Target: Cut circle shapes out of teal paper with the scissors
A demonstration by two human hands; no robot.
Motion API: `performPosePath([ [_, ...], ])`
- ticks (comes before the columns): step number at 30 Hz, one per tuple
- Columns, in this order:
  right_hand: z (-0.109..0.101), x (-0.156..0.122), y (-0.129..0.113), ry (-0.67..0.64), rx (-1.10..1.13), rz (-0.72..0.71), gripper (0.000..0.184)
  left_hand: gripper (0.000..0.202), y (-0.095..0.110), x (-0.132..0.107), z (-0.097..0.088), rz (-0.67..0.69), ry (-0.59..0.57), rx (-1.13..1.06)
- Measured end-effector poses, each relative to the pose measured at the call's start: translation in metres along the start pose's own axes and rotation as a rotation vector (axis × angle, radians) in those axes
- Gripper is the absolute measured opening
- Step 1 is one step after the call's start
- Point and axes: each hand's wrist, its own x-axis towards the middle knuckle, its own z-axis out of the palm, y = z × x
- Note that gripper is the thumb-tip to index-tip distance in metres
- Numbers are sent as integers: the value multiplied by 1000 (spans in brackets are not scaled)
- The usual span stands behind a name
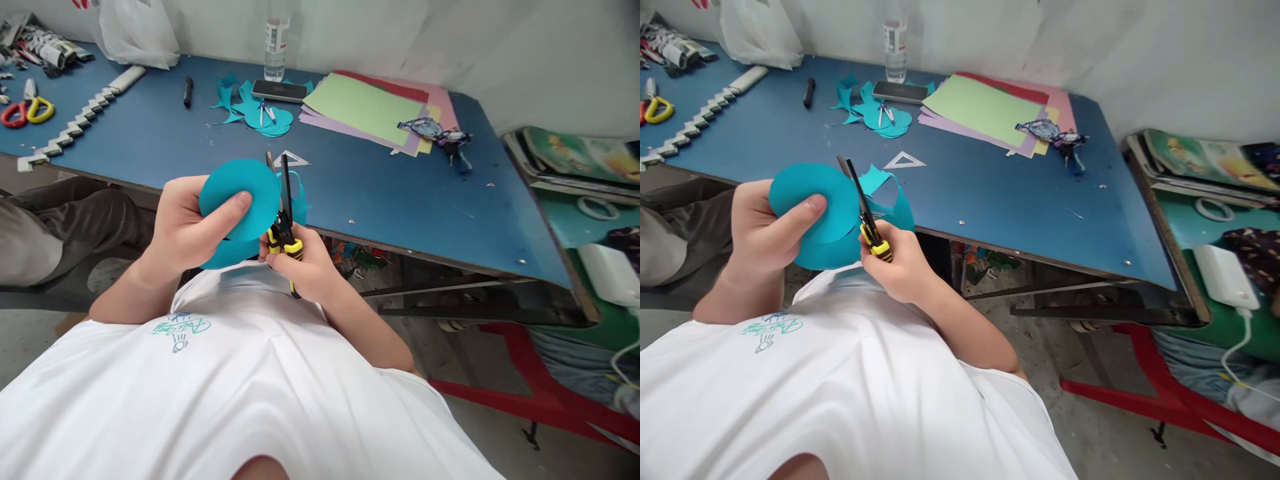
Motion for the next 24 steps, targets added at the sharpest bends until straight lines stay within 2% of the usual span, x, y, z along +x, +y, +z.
performPosePath([
  [9, -1, 1, 5, 30, -47, -10, 26, 65, -12, -3, 0, -42, -18, -62],
  [14, -3, -1, 9, 48, -72, 16, 25, 71, -12, -7, 0, -134, -37, -52],
  [18, -3, -2, 14, 63, -52, 16, 26, 80, -12, -9, 3, -257, -6, -3],
  [24, -5, -4, 15, 67, -89, 24, 24, 73, -17, -9, 3, -244, -35, -36],
])
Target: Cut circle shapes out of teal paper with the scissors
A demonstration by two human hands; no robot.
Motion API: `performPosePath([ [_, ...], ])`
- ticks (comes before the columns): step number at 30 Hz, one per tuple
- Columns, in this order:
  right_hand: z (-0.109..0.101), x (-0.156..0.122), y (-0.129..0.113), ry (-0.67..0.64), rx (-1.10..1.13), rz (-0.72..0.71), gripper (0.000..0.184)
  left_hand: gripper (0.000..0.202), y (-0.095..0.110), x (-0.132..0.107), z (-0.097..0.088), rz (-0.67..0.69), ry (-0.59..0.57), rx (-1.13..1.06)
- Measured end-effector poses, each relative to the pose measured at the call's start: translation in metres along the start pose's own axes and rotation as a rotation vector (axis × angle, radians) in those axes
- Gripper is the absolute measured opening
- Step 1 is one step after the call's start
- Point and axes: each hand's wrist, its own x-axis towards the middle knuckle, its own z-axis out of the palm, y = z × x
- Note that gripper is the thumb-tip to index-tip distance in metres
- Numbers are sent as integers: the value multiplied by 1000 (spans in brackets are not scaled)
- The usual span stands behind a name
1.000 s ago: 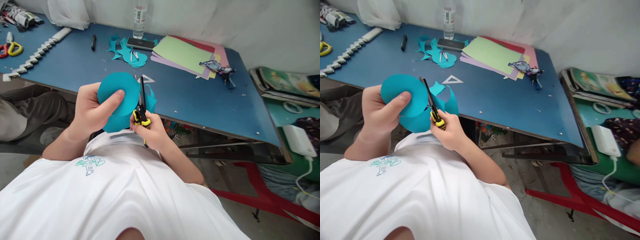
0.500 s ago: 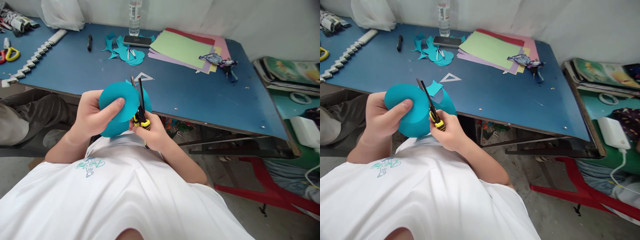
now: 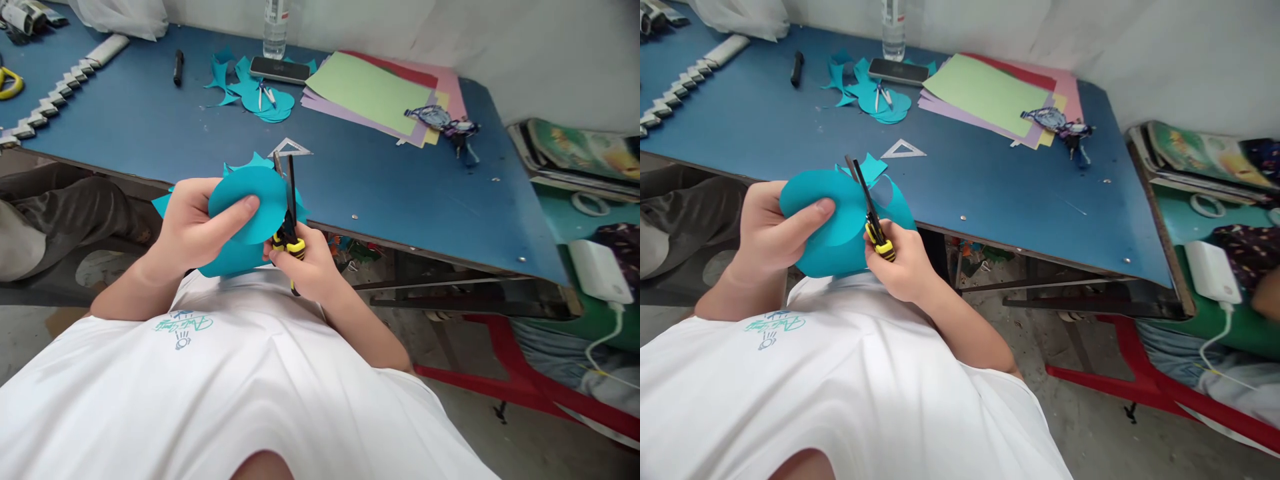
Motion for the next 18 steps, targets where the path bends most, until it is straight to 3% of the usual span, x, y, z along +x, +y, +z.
performPosePath([
  [6, -2, -1, 3, 11, -16, 9, 23, 85, 1, 2, 2, -41, -3, -62],
  [18, -2, 2, 1, 32, -44, 31, 24, 85, -2, 13, -3, -99, -27, -106],
])
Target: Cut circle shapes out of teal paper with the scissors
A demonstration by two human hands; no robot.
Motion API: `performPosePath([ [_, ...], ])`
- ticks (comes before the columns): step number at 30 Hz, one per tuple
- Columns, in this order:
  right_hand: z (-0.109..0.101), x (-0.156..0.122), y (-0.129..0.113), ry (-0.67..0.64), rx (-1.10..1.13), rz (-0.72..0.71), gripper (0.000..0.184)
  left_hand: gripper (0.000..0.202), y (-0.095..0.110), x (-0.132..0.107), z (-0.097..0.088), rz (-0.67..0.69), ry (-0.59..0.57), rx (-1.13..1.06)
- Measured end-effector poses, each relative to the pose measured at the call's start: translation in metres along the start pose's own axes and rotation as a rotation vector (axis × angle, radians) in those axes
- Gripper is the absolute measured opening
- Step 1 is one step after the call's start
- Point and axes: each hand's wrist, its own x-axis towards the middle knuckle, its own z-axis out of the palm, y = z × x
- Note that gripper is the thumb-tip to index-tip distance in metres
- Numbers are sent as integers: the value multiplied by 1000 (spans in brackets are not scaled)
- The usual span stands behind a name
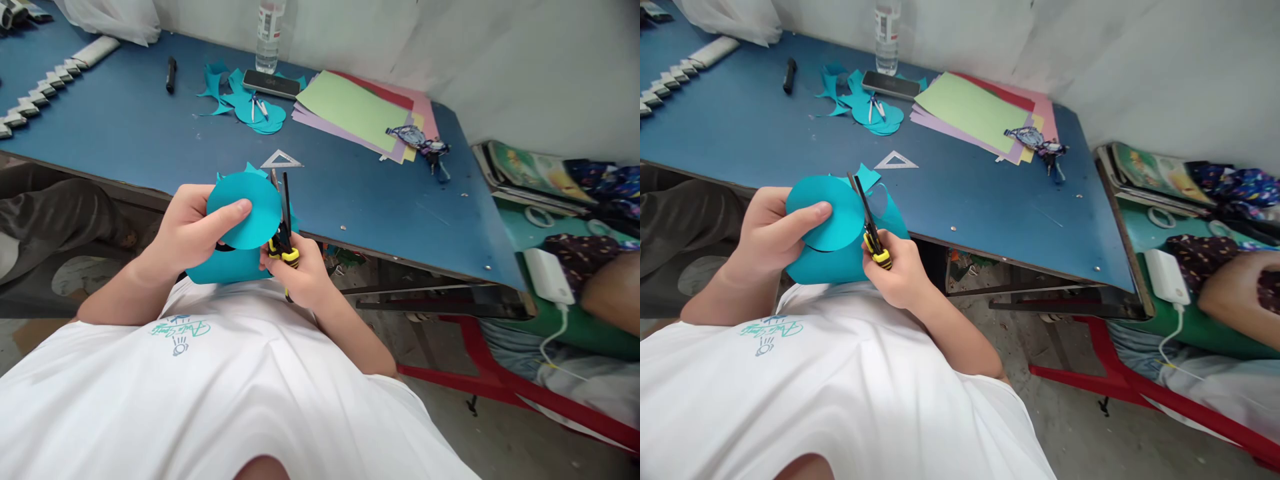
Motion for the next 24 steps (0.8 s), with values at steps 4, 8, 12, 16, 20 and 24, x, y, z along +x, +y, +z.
performPosePath([
  [4, -2, 1, 0, 4, -8, 9, 23, 80, 1, 3, 1, -4, -10, -7],
  [8, 1, 0, 2, 1, -1, 13, 24, 81, 0, -1, 0, 30, 13, -12],
  [12, 5, 2, 6, -13, 23, 16, 26, 76, -2, -5, -3, 64, 58, 20],
  [16, 4, 5, 11, -38, 31, -2, 25, 77, 0, -5, -3, 36, 48, 47],
  [20, 5, 6, 15, -41, 30, -21, 23, 74, 0, -7, -1, 24, 65, 76],
  [24, 5, 7, 15, -34, 45, -22, 23, 71, -3, -9, -3, 23, 66, 80],
])
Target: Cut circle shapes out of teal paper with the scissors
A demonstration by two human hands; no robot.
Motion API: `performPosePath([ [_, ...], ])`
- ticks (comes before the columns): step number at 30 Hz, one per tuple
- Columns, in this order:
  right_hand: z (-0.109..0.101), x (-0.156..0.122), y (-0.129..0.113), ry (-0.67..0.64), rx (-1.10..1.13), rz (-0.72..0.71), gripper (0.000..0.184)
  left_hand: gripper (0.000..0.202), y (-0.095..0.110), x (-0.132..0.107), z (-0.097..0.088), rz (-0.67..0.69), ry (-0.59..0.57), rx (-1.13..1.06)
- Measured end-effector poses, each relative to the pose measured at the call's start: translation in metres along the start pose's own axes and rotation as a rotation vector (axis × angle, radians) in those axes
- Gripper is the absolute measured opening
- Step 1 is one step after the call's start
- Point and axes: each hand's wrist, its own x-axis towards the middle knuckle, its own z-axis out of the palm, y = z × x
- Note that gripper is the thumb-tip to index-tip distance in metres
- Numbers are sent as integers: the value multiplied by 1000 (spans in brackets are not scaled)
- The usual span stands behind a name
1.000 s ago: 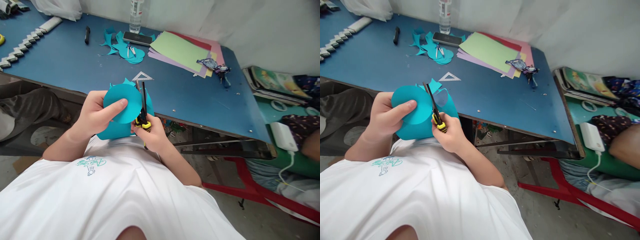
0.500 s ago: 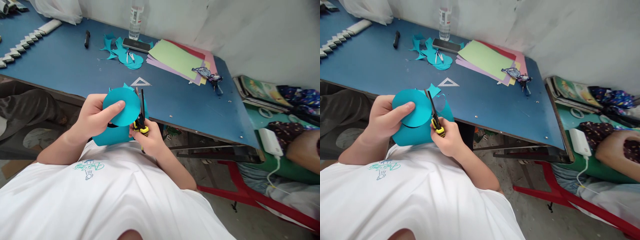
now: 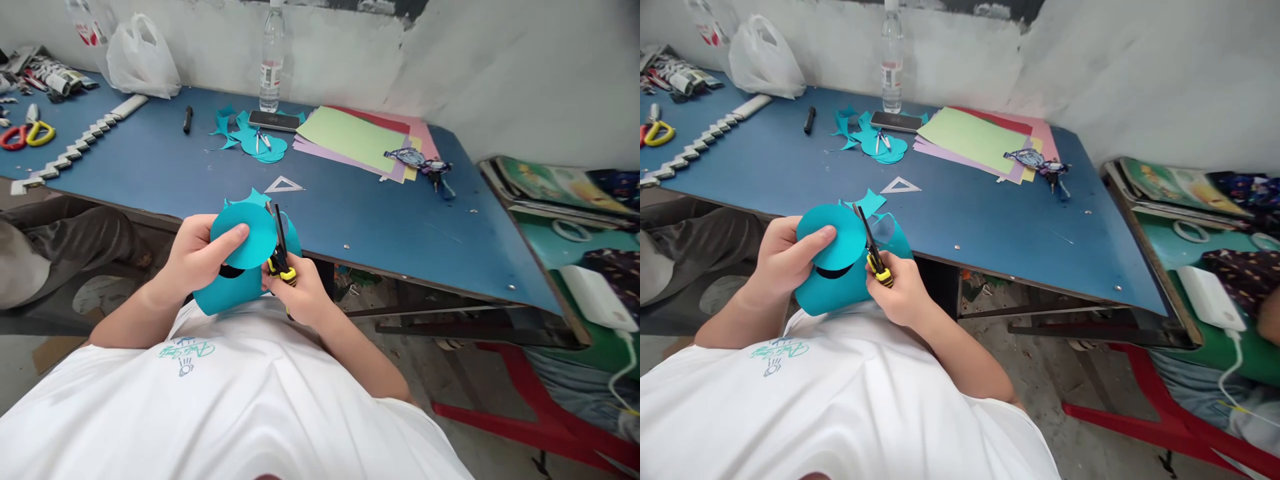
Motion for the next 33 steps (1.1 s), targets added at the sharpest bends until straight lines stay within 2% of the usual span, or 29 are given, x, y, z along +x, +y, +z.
performPosePath([
  [20, -2, -4, -8, 22, -25, 50, 23, 73, -3, -1, 1, 42, 38, 46],
  [26, -1, -4, -8, 21, -33, 55, 24, 71, -9, -2, -2, 119, 39, 51],
  [33, 0, -6, -5, 44, -45, 65, 24, 78, -10, 3, -1, 202, 57, 110],
])
